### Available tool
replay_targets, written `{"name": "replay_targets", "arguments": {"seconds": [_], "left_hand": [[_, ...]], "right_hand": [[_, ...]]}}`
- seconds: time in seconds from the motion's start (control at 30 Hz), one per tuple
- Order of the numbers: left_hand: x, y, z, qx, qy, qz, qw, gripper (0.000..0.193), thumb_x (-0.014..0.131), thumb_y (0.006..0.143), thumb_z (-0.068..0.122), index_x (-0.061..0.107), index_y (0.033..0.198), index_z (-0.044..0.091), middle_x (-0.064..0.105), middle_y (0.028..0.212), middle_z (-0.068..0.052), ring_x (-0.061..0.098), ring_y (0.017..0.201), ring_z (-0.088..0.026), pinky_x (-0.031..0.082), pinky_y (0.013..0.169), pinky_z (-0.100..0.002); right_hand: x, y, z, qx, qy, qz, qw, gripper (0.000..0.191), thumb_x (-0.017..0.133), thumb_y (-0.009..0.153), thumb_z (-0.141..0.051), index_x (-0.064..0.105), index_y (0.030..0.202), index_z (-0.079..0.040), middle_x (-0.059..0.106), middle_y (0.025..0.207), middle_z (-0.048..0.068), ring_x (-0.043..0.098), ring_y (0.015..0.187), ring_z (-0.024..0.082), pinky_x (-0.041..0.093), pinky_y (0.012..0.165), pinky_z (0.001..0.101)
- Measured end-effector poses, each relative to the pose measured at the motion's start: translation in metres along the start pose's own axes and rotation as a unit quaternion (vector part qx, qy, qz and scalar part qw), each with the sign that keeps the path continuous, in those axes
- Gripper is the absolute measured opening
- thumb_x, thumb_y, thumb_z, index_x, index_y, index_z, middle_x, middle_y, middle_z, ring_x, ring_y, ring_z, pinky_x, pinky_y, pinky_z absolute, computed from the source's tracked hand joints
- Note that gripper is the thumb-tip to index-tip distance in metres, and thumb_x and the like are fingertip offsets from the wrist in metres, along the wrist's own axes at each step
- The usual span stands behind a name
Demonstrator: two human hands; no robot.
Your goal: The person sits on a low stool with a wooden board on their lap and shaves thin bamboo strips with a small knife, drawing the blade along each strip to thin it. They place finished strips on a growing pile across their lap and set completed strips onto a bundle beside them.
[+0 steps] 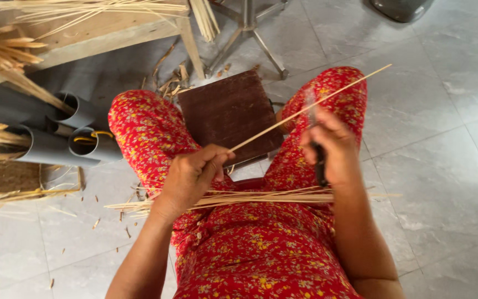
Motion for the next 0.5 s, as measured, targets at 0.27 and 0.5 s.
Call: {"name": "replay_targets", "arguments": {"seconds": [0.27,0.5], "left_hand": [[-0.084,0.057,0.014,0.118,0.137,0.137,0.974,0.017,0.068,0.1,0.005,0.075,0.115,0.009,0.068,0.093,-0.01,0.069,0.076,-0.023,0.054,0.066,-0.035],[-0.131,0.185,-0.027,0.123,0.256,0.206,0.937,0.01,0.074,0.096,0.009,0.078,0.102,0.015,0.072,0.095,-0.007,0.07,0.086,-0.03,0.056,0.072,-0.042]], "right_hand": [[-0.019,0.058,-0.037,-0.036,0.021,0.024,0.999,0.035,0.059,0.107,-0.008,0.062,0.141,0.0,0.066,0.093,0.01,0.055,0.065,0.016,0.043,0.055,0.0284],[-0.005,0.167,-0.04,0.015,-0.017,-0.01,1.0,0.034,0.057,0.106,-0.009,0.061,0.138,0.0,0.065,0.094,0.009,0.056,0.065,0.016,0.045,0.055,0.0286]]}}
Point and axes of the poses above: each hand's wrist, its own y-axis towards the middle knuckle, its own x-axis out of the palm, z = x × y, the point moved 3 cm from there along y, towards the middle knuckle
